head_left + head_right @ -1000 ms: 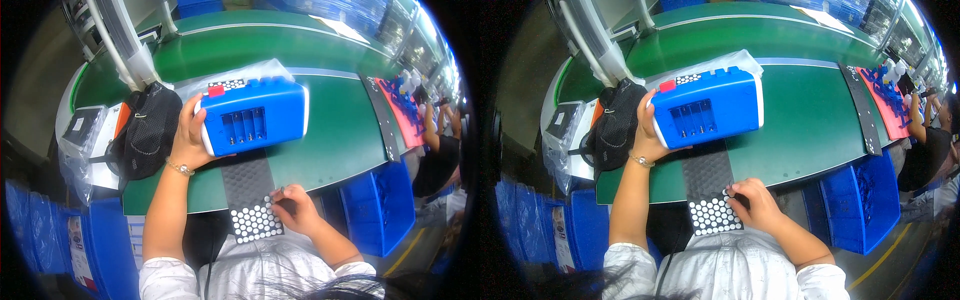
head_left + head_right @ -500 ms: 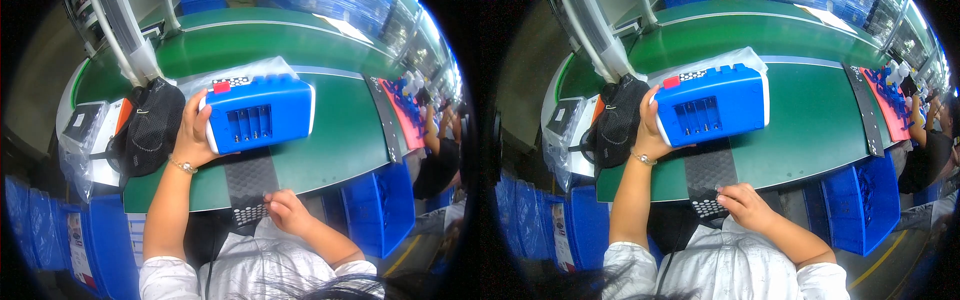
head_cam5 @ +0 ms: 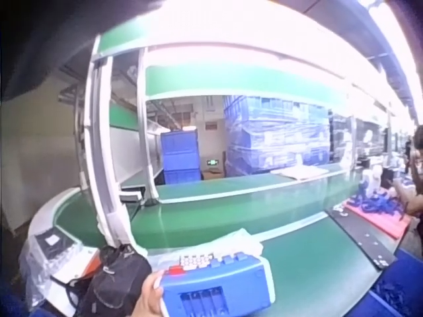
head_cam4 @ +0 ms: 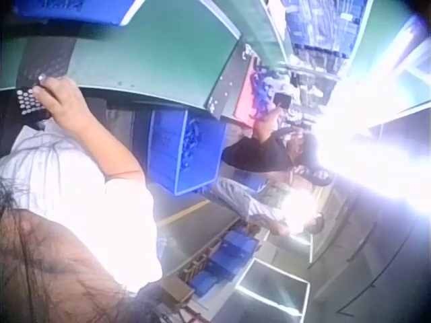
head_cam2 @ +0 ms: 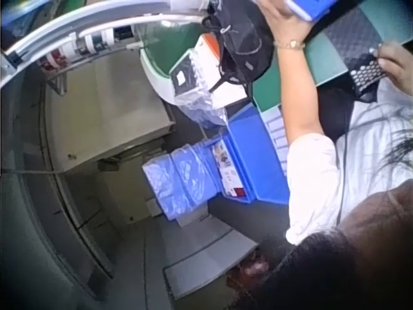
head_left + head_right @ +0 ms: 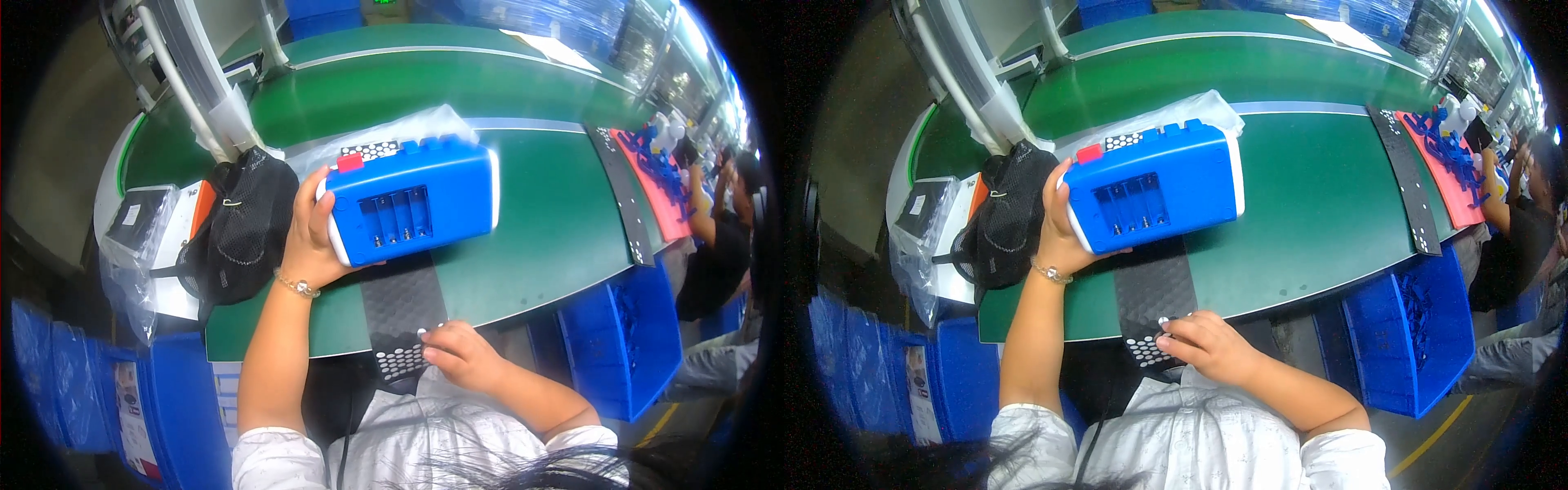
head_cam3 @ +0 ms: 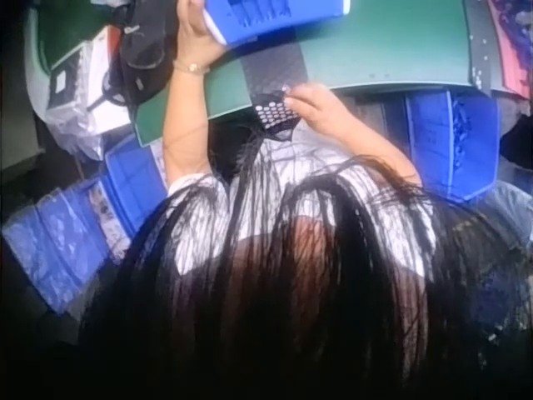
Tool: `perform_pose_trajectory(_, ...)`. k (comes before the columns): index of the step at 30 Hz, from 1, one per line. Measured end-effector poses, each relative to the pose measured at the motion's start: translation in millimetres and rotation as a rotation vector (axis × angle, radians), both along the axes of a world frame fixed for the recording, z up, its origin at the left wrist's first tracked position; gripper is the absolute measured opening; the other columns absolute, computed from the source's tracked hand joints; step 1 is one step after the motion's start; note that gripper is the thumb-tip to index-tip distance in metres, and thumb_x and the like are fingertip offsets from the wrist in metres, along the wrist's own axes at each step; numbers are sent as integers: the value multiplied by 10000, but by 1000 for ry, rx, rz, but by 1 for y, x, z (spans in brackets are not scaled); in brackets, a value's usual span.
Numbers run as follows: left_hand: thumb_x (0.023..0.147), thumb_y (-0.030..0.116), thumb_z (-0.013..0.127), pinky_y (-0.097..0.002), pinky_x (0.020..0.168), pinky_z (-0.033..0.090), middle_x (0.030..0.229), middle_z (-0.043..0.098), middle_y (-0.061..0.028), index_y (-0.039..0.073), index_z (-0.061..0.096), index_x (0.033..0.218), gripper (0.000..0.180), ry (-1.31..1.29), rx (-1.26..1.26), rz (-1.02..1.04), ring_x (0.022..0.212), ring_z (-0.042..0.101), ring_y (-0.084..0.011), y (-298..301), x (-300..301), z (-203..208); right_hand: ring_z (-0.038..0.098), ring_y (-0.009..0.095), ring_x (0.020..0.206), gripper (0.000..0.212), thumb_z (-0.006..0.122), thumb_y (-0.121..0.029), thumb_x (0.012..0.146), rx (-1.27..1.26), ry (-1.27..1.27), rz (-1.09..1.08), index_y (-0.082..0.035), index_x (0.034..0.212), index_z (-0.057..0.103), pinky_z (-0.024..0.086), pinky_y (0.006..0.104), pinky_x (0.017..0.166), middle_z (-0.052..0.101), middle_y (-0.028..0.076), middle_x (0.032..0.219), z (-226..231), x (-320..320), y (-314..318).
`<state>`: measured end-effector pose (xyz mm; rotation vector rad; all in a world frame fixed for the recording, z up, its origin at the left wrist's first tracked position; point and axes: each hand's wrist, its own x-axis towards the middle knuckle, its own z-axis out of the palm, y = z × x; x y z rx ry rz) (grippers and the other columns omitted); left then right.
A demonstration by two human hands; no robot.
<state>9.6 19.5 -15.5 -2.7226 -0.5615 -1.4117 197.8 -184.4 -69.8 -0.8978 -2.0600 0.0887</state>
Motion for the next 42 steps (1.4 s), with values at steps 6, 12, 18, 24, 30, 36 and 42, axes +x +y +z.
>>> perform_pose_trajectory(6,394,383,875,-449,917,436,1340,253,-193,292,43,1347,1268,-2,-7,-14,1183,373,-402,-1,1,0,560,266,869,484,585,-23,713,49,15,127,-115,1179,486,448,367,768,511,126,1123,1,2,3)
perform_pose_trajectory(12,388,378,880,-449,905,445,1334,255,-200,298,12,1350,1298,10,-16,16,1181,375,-405,-3,0,2,567,325,920,521,618,38,685,-138,10,91,-105,1163,470,481,401,768,535,151,1124,14,4,2)
perform_pose_trajectory(18,386,383,881,-449,908,442,1343,246,-209,292,0,1352,1311,11,-26,10,1177,378,-416,-2,-1,2,564,301,897,454,621,36,689,-140,7,51,-94,1113,524,473,401,798,557,123,1032,10,-3,3)
perform_pose_trajectory(24,384,350,884,-454,918,430,1337,272,-217,256,79,1364,1272,-20,-45,-17,1174,385,-418,-2,5,4,541,308,901,434,618,-2,709,-155,-36,105,-90,1127,540,431,424,879,550,121,965,12,0,1)
perform_pose_trajectory(30,460,281,865,-429,955,418,1359,270,-128,236,71,1368,1207,-68,-367,-167,1173,408,-324,-7,11,3,521,308,871,519,555,27,738,-155,120,105,-64,1239,456,433,379,818,513,142,1001,9,5,3)
perform_pose_trajectory(36,459,330,852,-451,916,417,1318,286,-232,268,29,1378,1235,-47,56,-10,1143,414,-399,-9,3,5,519,206,883,611,540,115,775,-64,548,-151,-88,1294,291,455,342,775,440,98,1028,49,38,25)
perform_pose_trajectory(42,517,276,797,-472,914,391,1298,337,-219,245,104,1387,1113,-45,114,-37,1132,426,-405,-9,17,-2,491,169,901,701,515,102,799,48,820,-78,-127,1366,172,459,275,714,364,91,1139,91,81,73)
